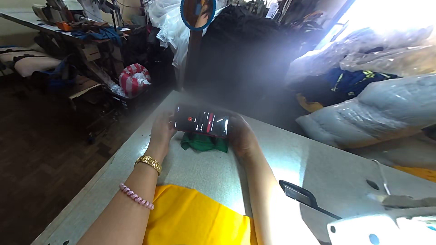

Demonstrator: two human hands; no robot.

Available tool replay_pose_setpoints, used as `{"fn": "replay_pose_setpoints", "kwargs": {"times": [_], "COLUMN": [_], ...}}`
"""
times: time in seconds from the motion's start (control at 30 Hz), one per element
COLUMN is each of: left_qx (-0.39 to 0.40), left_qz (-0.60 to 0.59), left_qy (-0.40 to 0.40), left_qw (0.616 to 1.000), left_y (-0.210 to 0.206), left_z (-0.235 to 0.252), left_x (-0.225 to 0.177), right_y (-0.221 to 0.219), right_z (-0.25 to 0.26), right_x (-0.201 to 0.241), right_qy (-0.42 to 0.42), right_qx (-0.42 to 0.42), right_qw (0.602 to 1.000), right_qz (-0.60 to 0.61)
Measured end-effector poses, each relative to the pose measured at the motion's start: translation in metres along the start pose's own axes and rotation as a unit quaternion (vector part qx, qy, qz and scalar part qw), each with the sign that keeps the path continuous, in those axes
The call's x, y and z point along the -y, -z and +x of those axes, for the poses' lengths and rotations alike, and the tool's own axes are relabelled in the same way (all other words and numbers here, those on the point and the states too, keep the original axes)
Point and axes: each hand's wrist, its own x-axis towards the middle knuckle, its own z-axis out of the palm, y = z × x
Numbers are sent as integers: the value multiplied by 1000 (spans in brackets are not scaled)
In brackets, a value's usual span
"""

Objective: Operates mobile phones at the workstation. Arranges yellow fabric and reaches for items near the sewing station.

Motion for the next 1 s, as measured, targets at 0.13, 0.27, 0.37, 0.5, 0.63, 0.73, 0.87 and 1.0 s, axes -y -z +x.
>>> {"fn": "replay_pose_setpoints", "kwargs": {"times": [0.13, 0.27, 0.37, 0.5, 0.63, 0.73, 0.87, 1.0], "left_qx": [-1, 1, 3, 1, 4, 2, 3, 4], "left_qz": [-4, -5, -7, -7, -3, 4, 9, 4], "left_qy": [-2, -3, -2, 1, -2, -4, -4, -3], "left_qw": [1000, 1000, 1000, 1000, 1000, 1000, 1000, 1000], "left_y": [0, 0, 0, 0, 1, 0, 1, 1], "left_z": [-1, -1, -2, -1, -1, -1, -1, 1], "left_x": [0, -1, 0, 0, 0, -1, 0, 0], "right_y": [-1, -1, 1, 1, 3, 3, 4, 1], "right_z": [-5, -6, -7, -7, -6, -5, -5, -1], "right_x": [3, 3, 1, 1, -1, -2, -2, -1], "right_qy": [-4, -1, 3, 1, 1, 6, 7, 9], "right_qx": [0, 8, 19, 14, 23, 29, 35, 19], "right_qw": [1000, 1000, 1000, 1000, 1000, 999, 999, 1000], "right_qz": [2, 4, 6, 14, 13, 17, 19, 18]}}
